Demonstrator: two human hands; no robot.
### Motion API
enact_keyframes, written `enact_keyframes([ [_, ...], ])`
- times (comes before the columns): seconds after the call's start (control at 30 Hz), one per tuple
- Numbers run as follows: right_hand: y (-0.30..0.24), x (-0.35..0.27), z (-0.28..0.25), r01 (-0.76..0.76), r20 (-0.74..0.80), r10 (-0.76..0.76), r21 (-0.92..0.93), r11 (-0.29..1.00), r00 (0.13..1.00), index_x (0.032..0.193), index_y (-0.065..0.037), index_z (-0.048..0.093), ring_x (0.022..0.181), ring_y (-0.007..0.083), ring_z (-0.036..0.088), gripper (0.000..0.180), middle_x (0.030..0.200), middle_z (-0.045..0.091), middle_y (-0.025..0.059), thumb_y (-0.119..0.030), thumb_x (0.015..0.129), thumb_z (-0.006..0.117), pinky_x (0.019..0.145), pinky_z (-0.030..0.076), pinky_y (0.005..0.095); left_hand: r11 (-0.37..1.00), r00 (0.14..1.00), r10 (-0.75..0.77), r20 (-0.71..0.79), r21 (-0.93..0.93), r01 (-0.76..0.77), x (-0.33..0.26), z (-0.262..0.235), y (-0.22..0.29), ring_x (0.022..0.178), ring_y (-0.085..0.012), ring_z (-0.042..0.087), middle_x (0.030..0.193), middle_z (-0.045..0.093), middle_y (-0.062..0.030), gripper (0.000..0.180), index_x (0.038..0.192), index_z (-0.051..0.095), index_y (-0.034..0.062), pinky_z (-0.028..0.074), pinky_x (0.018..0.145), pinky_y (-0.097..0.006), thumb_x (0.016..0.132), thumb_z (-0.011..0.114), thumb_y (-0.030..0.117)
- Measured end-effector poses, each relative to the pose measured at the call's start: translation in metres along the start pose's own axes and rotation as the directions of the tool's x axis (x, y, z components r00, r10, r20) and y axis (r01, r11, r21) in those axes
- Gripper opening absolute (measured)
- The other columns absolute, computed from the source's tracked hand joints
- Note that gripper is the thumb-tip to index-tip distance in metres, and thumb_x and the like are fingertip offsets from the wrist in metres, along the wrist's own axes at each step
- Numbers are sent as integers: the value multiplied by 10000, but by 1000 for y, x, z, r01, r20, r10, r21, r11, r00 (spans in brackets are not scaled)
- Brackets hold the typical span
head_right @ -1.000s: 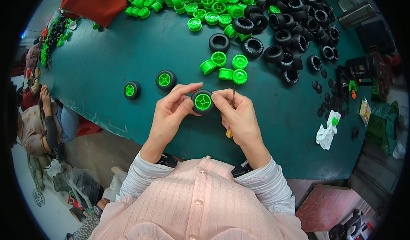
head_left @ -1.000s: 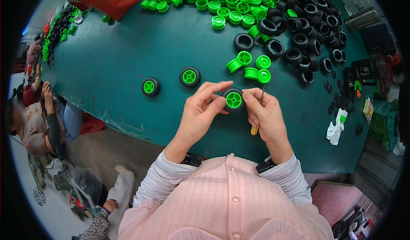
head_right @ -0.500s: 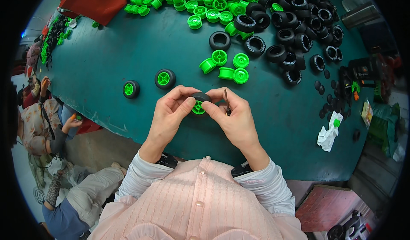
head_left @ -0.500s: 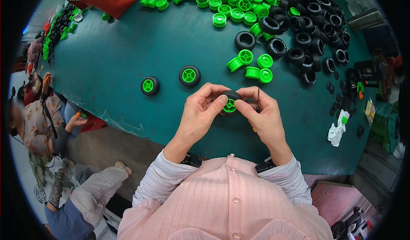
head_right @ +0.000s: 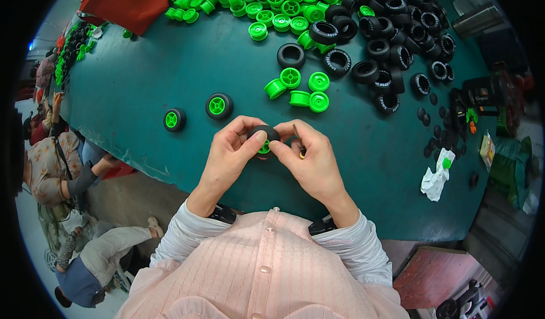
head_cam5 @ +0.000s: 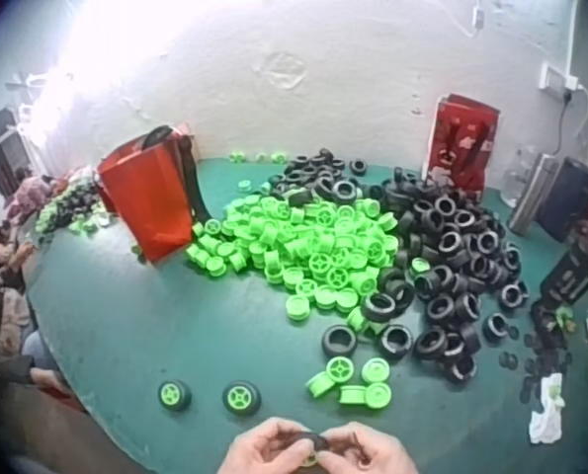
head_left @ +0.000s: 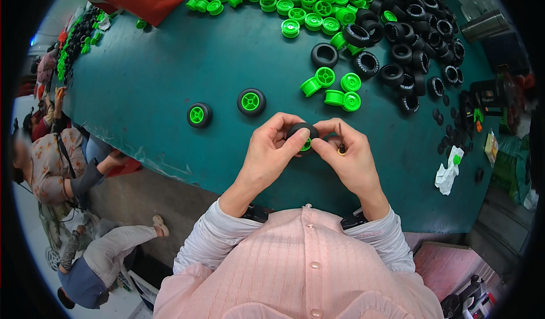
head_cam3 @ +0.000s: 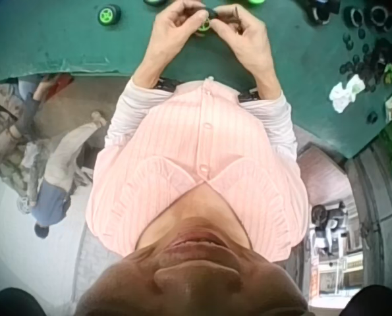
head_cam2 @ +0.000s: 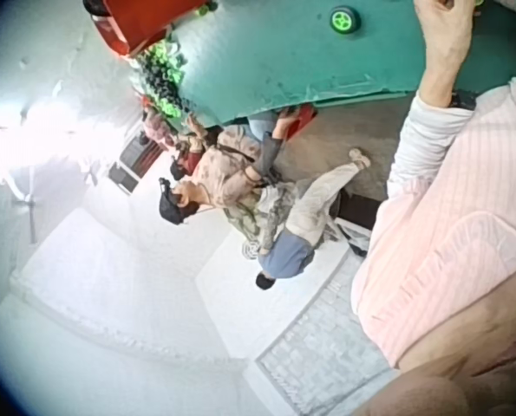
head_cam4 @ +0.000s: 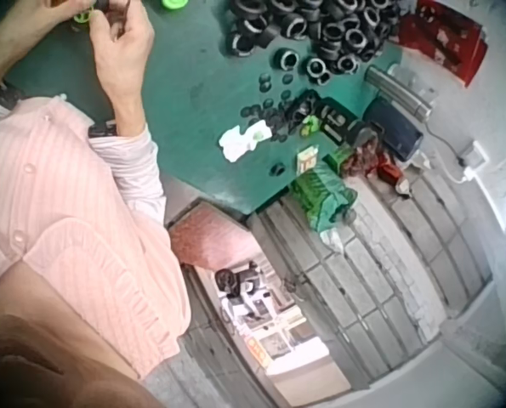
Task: Assembling plastic toy wheels by pressing green hubs into black tires.
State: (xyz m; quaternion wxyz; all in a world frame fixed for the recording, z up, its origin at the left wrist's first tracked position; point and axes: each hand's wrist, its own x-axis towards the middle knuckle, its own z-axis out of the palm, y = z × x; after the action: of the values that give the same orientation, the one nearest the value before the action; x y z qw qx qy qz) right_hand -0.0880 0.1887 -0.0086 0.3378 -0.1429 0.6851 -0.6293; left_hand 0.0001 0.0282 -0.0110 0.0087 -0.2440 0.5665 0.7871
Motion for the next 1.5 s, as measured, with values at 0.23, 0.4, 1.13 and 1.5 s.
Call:
enact_keyframes([
  [0.23,-14,-1,1,-141,-5,143,102,985,990,1085,16,649,580,-12,439,199,897,647,1,-87,919,690,497,333,181,996,996,84,45,35,-85,3,-5,2,964,-103,628,1043,665,-51,238,1170,625,-19,558,854,-282,984,644,129],
  [0.4,-10,-4,-1,-187,9,189,180,966,982,1102,4,646,563,-11,461,216,891,656,10,-111,926,697,452,327,179,997,992,-25,127,-70,35,1,-12,8,1053,-142,640,1126,666,-74,328,1297,585,-32,574,915,-333,995,611,92],
  [1.13,-3,0,-5,-160,-58,161,23,987,985,1152,11,649,715,11,586,215,979,647,35,-94,964,654,557,410,169,188,740,666,-93,981,-46,-49,-84,-5,1050,-348,560,1173,550,-139,787,1301,576,35,482,864,-437,608,916,190],
  [1.5,4,1,-4,-138,-35,136,-71,988,990,1065,5,657,485,15,449,158,819,678,23,-121,983,607,422,344,194,320,739,673,-28,912,-257,-37,-83,0,973,-325,610,1091,617,-135,489,1157,665,29,504,823,-401,703,842,77],
])
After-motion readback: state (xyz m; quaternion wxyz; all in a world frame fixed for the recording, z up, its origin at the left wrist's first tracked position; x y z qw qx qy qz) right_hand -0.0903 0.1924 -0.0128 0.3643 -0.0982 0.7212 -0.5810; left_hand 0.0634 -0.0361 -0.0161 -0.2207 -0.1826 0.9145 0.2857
